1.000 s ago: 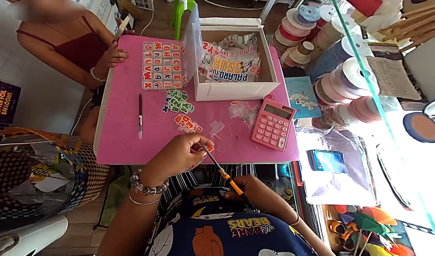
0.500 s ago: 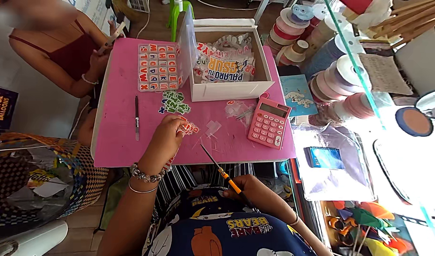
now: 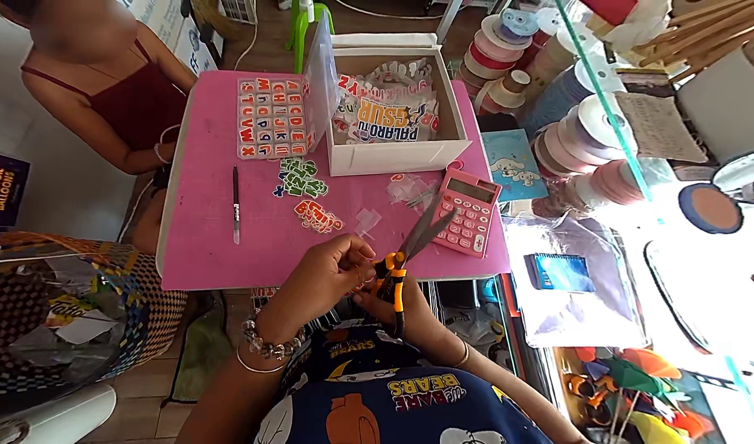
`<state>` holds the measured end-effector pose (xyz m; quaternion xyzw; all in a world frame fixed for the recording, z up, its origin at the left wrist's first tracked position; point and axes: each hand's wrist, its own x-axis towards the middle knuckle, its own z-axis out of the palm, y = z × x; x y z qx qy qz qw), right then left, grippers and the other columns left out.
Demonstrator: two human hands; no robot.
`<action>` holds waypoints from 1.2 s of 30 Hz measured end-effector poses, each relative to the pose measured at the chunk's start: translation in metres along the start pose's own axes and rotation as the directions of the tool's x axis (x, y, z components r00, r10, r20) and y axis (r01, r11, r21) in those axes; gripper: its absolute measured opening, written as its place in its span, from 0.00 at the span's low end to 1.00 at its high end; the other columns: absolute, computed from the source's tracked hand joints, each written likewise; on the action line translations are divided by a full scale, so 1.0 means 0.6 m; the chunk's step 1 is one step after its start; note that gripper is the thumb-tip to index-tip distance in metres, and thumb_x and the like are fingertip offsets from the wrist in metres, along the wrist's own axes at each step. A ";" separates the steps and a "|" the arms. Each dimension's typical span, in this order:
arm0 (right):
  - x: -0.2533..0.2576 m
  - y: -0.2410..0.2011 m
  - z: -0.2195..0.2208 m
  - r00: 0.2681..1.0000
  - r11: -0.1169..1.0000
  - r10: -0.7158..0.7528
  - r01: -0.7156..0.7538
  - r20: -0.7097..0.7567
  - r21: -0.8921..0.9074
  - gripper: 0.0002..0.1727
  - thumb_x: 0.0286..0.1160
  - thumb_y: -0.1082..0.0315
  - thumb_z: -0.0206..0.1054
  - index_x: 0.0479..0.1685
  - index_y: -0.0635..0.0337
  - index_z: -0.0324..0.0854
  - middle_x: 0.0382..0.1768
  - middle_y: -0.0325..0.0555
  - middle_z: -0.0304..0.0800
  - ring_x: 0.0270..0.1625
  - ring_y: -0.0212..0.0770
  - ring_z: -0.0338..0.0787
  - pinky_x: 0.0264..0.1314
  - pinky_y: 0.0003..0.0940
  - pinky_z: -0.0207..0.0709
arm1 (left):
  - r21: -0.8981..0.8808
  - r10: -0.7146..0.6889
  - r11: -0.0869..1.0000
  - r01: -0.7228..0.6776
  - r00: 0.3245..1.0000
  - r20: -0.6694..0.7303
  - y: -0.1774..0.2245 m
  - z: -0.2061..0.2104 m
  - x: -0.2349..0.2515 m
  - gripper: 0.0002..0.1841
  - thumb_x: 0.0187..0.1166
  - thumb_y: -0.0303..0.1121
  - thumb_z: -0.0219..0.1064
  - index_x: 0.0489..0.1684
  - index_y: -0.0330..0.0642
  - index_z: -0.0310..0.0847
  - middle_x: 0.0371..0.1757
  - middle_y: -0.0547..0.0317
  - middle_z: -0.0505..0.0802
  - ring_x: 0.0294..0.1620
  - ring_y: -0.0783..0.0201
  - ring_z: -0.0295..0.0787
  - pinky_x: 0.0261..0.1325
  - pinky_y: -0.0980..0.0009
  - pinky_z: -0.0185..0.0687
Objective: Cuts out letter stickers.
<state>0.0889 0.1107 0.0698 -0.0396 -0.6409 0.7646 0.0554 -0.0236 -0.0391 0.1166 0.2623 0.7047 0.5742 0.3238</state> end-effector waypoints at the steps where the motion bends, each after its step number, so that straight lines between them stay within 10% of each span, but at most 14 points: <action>1: 0.006 0.000 0.008 0.999 1.000 -0.006 0.006 -0.036 0.007 0.14 0.64 0.79 0.75 0.49 0.65 0.81 0.35 0.32 0.93 0.37 0.23 0.90 0.45 0.21 0.85 | -0.011 0.014 1.000 -0.015 0.999 -0.035 -0.005 0.002 -0.003 0.13 0.79 0.35 0.71 0.57 0.41 0.82 0.41 0.68 0.91 0.40 0.79 0.88 0.46 0.82 0.84; 5: 0.018 -0.001 0.013 0.996 0.998 0.047 -0.043 -0.079 0.049 0.10 0.66 0.79 0.74 0.45 0.64 0.81 0.33 0.35 0.92 0.35 0.26 0.90 0.43 0.23 0.85 | -0.103 0.087 0.990 -0.097 0.991 -0.097 -0.036 -0.003 -0.020 0.24 0.79 0.35 0.73 0.71 0.44 0.71 0.60 0.60 0.89 0.49 0.68 0.92 0.51 0.74 0.90; 10: 0.005 -0.003 -0.043 0.937 0.953 0.285 -0.254 0.203 -0.166 0.13 0.77 0.57 0.70 0.43 0.59 0.81 0.34 0.31 0.91 0.35 0.24 0.88 0.41 0.22 0.83 | -0.022 0.134 0.990 -0.140 0.976 -0.170 -0.045 -0.030 -0.033 0.06 0.79 0.30 0.71 0.48 0.41 0.85 0.53 0.63 0.92 0.41 0.77 0.89 0.44 0.82 0.86; 15: -0.024 -0.020 -0.093 0.791 0.762 0.576 -0.428 0.206 -0.486 0.22 0.70 0.42 0.74 0.39 0.53 0.80 0.22 0.25 0.75 0.23 0.19 0.73 0.27 0.18 0.67 | 0.028 0.078 0.997 -0.074 0.982 -0.175 -0.027 -0.058 -0.029 0.11 0.79 0.30 0.71 0.55 0.44 0.88 0.47 0.65 0.94 0.38 0.76 0.90 0.41 0.81 0.88; 21: -0.045 -0.031 -0.109 0.763 0.738 0.623 -0.500 0.172 -0.453 0.21 0.69 0.44 0.76 0.31 0.51 0.80 0.18 0.25 0.77 0.20 0.20 0.76 0.26 0.18 0.70 | 0.067 0.158 0.987 -0.149 0.976 -0.153 -0.021 -0.057 -0.016 0.02 0.76 0.28 0.73 0.40 0.43 0.89 0.44 0.65 0.93 0.39 0.77 0.89 0.43 0.82 0.87; 36: -0.048 -0.034 -0.096 0.785 0.767 0.596 -0.494 0.168 -0.410 0.20 0.66 0.47 0.79 0.22 0.50 0.79 0.13 0.23 0.73 0.16 0.18 0.71 0.20 0.16 0.64 | 0.019 0.061 0.998 -0.059 0.996 -0.061 -0.016 -0.052 -0.023 0.06 0.78 0.30 0.72 0.46 0.42 0.92 0.43 0.69 0.95 0.37 0.82 0.88 0.42 0.85 0.84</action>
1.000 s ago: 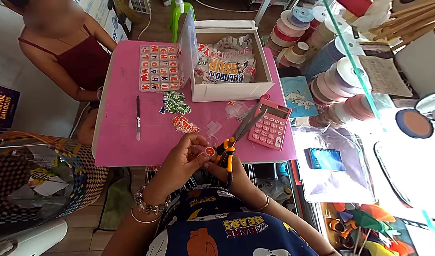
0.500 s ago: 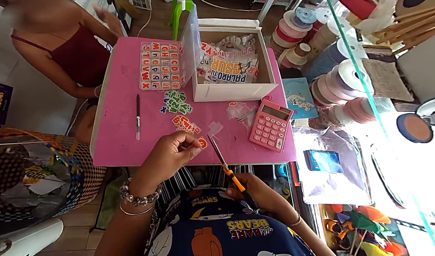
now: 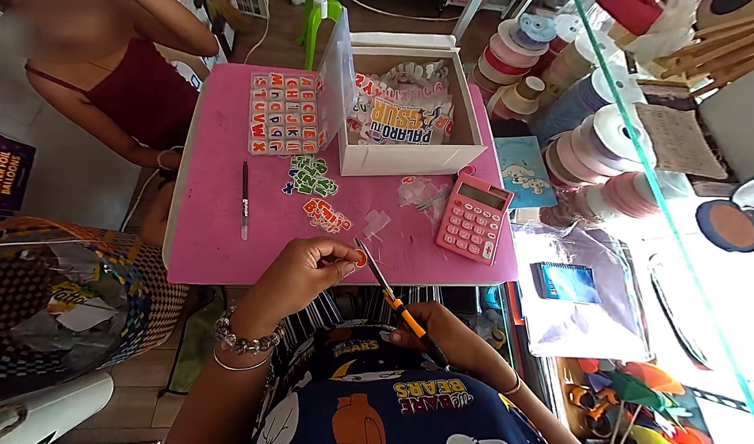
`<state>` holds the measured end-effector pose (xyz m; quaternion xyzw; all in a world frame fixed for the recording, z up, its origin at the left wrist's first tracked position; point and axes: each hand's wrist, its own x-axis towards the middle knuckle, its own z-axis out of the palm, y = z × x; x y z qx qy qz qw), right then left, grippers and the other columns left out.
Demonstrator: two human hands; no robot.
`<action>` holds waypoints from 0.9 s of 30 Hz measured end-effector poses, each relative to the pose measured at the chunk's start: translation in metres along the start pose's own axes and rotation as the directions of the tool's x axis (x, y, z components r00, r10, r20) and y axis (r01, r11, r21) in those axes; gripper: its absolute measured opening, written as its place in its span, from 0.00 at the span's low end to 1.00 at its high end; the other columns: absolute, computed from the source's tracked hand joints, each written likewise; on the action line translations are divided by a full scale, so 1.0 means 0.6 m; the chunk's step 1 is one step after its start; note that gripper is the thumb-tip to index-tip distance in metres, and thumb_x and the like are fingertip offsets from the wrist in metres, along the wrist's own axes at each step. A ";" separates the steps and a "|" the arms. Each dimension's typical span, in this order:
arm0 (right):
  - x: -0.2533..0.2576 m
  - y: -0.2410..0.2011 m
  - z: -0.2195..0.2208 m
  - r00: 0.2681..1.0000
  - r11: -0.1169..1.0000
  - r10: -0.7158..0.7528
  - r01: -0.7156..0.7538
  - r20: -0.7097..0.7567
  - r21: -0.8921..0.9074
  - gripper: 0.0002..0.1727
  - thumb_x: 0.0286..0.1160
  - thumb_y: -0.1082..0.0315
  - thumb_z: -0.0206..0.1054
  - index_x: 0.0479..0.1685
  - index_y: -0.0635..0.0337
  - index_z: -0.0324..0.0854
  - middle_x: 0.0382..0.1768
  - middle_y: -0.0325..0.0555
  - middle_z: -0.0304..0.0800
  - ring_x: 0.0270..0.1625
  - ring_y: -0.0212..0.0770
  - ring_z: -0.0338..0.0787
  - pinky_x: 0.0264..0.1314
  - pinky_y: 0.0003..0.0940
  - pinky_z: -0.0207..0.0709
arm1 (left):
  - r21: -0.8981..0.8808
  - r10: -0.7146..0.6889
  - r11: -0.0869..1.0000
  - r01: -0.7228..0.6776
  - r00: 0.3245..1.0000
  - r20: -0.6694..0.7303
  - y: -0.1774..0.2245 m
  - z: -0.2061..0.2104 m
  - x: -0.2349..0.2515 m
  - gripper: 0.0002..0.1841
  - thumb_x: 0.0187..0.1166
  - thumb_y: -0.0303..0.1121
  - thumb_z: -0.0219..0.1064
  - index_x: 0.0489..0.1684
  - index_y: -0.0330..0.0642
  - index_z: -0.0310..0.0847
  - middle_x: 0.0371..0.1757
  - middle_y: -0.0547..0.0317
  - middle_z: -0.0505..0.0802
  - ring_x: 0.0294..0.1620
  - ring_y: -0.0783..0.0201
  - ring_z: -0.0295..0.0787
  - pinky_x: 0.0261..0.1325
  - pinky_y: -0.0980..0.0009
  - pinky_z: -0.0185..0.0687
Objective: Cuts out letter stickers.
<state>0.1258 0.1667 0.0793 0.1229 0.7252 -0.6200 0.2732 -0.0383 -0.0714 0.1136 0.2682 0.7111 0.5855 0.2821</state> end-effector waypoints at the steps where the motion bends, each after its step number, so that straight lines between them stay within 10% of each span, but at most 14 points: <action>1: 0.000 0.000 0.001 1.000 1.000 -0.004 0.004 -0.005 0.000 0.20 0.66 0.47 0.79 0.22 0.49 0.79 0.13 0.23 0.73 0.16 0.18 0.71 0.20 0.16 0.63 | -0.010 0.003 1.000 -0.003 1.000 0.003 0.000 0.001 0.000 0.06 0.78 0.29 0.72 0.47 0.42 0.92 0.43 0.69 0.95 0.37 0.81 0.89 0.43 0.85 0.85; 27: -0.002 0.007 0.004 0.999 1.000 -0.004 0.004 -0.037 0.006 0.20 0.67 0.48 0.79 0.20 0.49 0.80 0.12 0.24 0.74 0.15 0.18 0.71 0.19 0.17 0.64 | -0.025 -0.007 1.000 0.006 1.000 -0.018 0.006 0.002 0.001 0.06 0.78 0.27 0.72 0.46 0.42 0.92 0.42 0.68 0.95 0.35 0.80 0.89 0.40 0.84 0.86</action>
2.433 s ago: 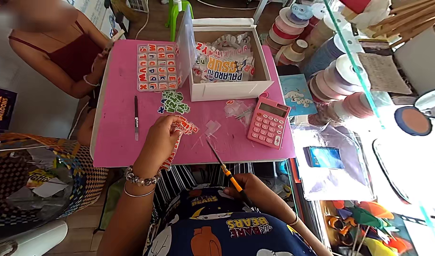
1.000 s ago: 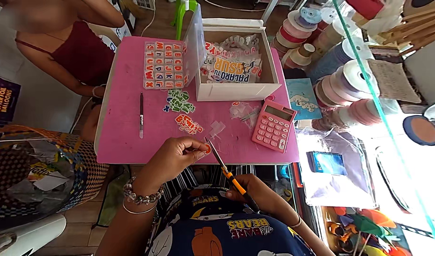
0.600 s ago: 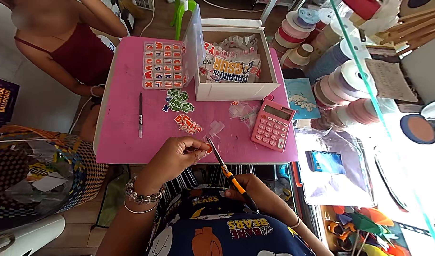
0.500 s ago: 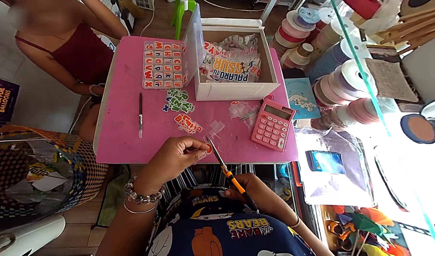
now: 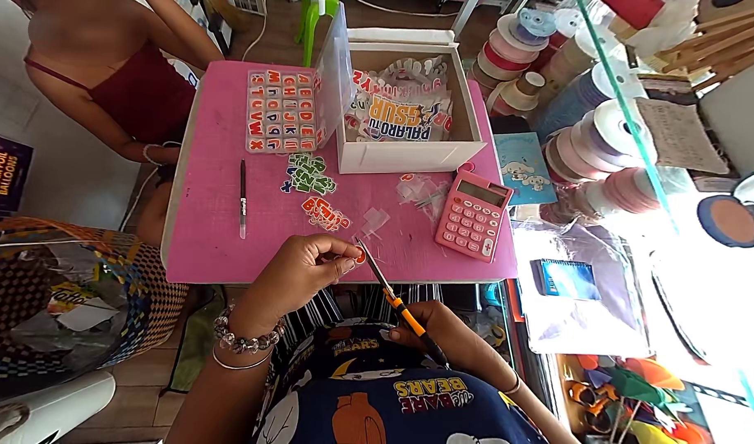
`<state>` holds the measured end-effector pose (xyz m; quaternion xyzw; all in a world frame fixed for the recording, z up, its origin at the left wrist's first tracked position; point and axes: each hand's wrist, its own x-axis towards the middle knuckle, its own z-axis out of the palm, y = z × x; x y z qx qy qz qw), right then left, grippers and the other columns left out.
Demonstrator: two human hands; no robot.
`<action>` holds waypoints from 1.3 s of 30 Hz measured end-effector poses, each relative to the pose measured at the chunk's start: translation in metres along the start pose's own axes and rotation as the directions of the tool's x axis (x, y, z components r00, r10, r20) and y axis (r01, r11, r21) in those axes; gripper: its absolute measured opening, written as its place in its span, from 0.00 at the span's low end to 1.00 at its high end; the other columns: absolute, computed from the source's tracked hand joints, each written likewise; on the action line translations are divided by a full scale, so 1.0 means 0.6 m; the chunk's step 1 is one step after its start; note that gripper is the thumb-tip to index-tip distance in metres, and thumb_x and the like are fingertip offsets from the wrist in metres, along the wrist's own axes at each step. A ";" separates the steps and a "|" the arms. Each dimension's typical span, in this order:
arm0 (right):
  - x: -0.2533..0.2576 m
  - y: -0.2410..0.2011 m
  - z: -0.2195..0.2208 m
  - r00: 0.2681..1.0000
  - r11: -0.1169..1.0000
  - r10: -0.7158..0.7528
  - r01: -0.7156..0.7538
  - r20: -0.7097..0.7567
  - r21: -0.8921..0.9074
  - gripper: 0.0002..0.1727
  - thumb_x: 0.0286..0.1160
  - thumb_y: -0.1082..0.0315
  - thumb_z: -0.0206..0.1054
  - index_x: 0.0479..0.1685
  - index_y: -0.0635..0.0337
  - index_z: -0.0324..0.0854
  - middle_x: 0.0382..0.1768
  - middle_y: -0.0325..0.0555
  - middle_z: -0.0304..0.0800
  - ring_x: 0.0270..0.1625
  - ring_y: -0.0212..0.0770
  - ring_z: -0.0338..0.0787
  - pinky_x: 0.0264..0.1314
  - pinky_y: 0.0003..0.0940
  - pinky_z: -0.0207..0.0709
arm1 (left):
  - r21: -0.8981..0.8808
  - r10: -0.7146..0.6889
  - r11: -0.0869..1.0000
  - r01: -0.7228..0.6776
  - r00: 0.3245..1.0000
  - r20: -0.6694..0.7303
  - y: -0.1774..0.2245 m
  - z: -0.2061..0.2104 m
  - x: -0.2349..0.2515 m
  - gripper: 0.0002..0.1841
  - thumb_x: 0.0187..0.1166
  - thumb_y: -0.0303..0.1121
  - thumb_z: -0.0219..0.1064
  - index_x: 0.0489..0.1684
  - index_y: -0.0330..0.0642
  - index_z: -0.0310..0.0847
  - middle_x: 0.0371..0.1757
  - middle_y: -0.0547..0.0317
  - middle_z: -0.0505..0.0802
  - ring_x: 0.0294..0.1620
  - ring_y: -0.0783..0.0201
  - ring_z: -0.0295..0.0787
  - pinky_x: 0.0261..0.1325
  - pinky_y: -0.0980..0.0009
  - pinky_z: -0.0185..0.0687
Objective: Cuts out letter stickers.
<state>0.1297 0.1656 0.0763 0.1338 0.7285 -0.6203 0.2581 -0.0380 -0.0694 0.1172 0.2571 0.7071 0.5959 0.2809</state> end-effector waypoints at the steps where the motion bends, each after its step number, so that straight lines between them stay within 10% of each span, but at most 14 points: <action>1: 0.000 0.000 0.000 1.000 1.000 -0.001 0.001 -0.001 0.000 0.20 0.67 0.48 0.79 0.19 0.49 0.80 0.12 0.24 0.74 0.15 0.18 0.71 0.19 0.17 0.63 | 0.004 0.001 1.000 -0.001 1.000 0.000 0.000 0.000 0.000 0.06 0.78 0.27 0.72 0.46 0.42 0.92 0.42 0.68 0.95 0.34 0.80 0.89 0.40 0.84 0.86; 39: -0.004 0.006 -0.004 1.000 1.000 -0.012 0.012 -0.009 -0.021 0.21 0.67 0.48 0.80 0.17 0.50 0.79 0.11 0.24 0.73 0.14 0.18 0.70 0.18 0.17 0.61 | 0.007 0.002 1.000 -0.002 1.000 -0.013 0.000 -0.003 0.000 0.05 0.78 0.27 0.72 0.45 0.42 0.92 0.40 0.68 0.95 0.32 0.79 0.89 0.38 0.84 0.86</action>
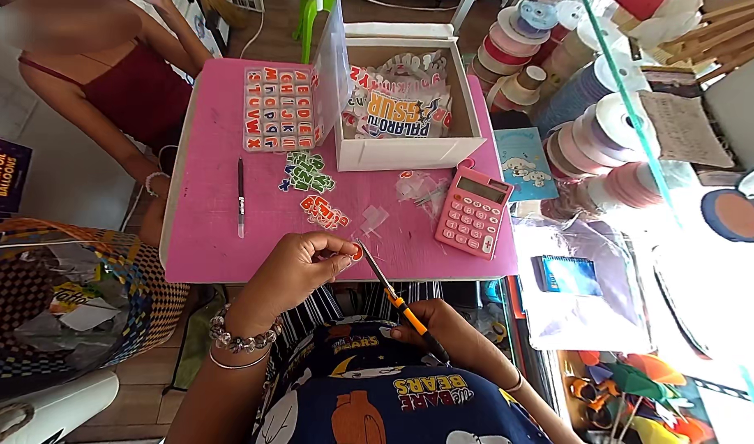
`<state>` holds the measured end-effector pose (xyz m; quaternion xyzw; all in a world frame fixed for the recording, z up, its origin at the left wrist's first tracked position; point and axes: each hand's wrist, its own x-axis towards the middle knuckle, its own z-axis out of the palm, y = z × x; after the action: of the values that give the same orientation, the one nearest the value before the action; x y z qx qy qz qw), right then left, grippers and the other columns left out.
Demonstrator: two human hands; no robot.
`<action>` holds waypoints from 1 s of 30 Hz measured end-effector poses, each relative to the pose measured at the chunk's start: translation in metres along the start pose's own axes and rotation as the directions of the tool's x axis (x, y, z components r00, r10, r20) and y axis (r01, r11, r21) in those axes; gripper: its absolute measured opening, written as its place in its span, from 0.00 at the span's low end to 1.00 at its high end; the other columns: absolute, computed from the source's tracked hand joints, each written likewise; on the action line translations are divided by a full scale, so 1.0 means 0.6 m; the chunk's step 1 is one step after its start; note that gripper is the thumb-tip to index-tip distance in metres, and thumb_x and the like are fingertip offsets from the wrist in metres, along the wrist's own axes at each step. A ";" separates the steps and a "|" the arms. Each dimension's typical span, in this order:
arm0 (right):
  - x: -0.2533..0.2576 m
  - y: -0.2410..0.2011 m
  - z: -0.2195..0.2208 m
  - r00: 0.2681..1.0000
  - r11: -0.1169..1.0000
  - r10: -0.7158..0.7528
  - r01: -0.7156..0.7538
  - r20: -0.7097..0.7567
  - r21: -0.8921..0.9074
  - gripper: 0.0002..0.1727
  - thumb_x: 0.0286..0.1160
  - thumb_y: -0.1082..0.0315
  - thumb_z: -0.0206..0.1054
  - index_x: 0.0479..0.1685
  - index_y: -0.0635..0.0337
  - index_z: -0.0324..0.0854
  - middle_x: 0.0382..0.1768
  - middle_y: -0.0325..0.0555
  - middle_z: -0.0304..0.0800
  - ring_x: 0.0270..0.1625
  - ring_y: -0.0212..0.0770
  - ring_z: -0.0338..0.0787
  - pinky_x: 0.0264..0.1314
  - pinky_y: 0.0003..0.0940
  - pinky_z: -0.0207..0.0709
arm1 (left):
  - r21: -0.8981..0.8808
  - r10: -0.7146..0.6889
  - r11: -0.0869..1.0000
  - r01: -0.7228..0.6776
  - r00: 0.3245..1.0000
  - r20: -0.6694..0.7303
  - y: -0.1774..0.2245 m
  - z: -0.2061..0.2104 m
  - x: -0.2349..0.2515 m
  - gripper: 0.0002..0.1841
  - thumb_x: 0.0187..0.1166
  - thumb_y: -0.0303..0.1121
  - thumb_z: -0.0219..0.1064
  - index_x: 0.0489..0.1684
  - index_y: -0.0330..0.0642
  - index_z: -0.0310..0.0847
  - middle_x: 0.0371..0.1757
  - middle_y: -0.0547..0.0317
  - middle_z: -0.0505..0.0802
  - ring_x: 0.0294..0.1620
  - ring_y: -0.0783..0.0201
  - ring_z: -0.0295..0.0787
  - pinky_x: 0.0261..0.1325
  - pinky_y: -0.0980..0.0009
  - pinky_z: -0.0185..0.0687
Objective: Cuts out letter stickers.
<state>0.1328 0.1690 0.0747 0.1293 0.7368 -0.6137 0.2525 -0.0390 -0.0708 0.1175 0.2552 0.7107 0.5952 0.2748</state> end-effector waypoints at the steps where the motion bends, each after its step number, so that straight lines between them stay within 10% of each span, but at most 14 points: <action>1: 0.000 0.000 0.000 1.000 1.000 -0.004 0.004 -0.003 -0.003 0.21 0.67 0.48 0.80 0.17 0.50 0.79 0.11 0.24 0.72 0.14 0.18 0.69 0.18 0.17 0.60 | -0.002 0.000 1.000 0.000 1.000 0.002 0.000 0.000 0.000 0.05 0.78 0.27 0.72 0.45 0.42 0.92 0.40 0.68 0.95 0.32 0.79 0.89 0.38 0.84 0.86; 30: 0.002 0.004 0.001 0.999 1.000 0.003 -0.005 -0.033 -0.031 0.21 0.69 0.49 0.79 0.18 0.51 0.80 0.12 0.26 0.74 0.15 0.19 0.71 0.18 0.17 0.63 | -0.020 -0.019 1.000 0.019 0.999 0.026 -0.003 0.005 -0.001 0.06 0.78 0.27 0.71 0.46 0.42 0.92 0.43 0.68 0.95 0.34 0.79 0.89 0.38 0.84 0.86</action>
<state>0.1330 0.1690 0.0721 0.1369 0.7501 -0.5994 0.2436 -0.0363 -0.0695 0.1156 0.2533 0.7034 0.5965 0.2920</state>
